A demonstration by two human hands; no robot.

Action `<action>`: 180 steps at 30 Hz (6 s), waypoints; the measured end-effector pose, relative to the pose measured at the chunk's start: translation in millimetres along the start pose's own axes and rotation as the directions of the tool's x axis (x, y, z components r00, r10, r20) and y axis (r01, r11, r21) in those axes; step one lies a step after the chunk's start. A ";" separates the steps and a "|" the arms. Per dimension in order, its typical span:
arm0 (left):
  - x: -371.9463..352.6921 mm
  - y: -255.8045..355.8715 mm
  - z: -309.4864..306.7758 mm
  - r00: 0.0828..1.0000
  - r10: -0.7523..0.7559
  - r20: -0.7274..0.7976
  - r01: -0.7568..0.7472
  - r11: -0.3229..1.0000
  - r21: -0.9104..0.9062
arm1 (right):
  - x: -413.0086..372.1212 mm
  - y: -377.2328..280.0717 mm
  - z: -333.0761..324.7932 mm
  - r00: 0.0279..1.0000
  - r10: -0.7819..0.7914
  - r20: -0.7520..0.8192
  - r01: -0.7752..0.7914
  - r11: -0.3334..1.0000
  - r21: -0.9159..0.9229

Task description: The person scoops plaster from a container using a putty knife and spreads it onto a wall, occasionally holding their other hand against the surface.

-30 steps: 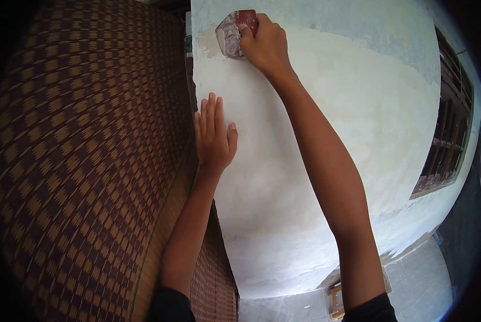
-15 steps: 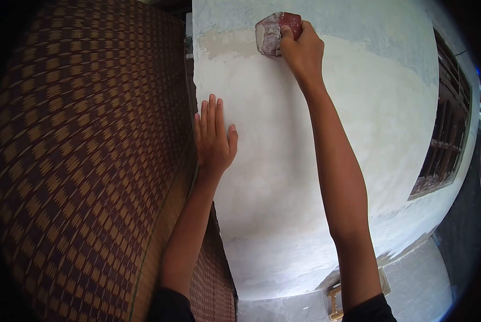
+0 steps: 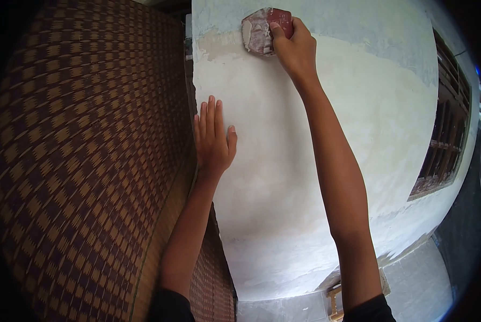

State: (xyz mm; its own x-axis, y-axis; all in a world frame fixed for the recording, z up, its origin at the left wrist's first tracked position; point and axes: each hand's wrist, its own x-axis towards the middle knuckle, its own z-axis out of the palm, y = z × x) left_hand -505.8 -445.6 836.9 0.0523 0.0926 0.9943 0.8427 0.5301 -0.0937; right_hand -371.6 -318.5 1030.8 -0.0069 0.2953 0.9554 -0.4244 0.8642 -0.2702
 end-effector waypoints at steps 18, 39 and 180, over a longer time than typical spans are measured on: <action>0.3 1.8 -0.4 1.000 -0.006 0.002 0.006 1.000 0.001 | 5.0 10.2 -24.3 0.996 0.072 -0.053 -0.069 0.996 0.065; 0.4 1.3 0.9 1.000 0.009 -0.002 -0.009 1.000 -0.002 | 0.1 22.4 -18.2 0.999 0.015 0.041 -0.010 0.993 -0.117; -805.1 744.7 104.6 -0.501 0.360 0.787 0.858 0.085 0.507 | -866.6 401.1 -871.2 -0.401 0.915 0.044 -0.851 -0.354 -0.387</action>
State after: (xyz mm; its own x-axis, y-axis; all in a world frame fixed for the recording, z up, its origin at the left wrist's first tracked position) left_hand 23.6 -37.3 -38.7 -0.1447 0.8078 -0.5714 -0.1547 0.5519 0.8194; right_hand 253.0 127.1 -9.5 -0.4255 0.6542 -0.6252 0.5072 -0.3998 -0.7635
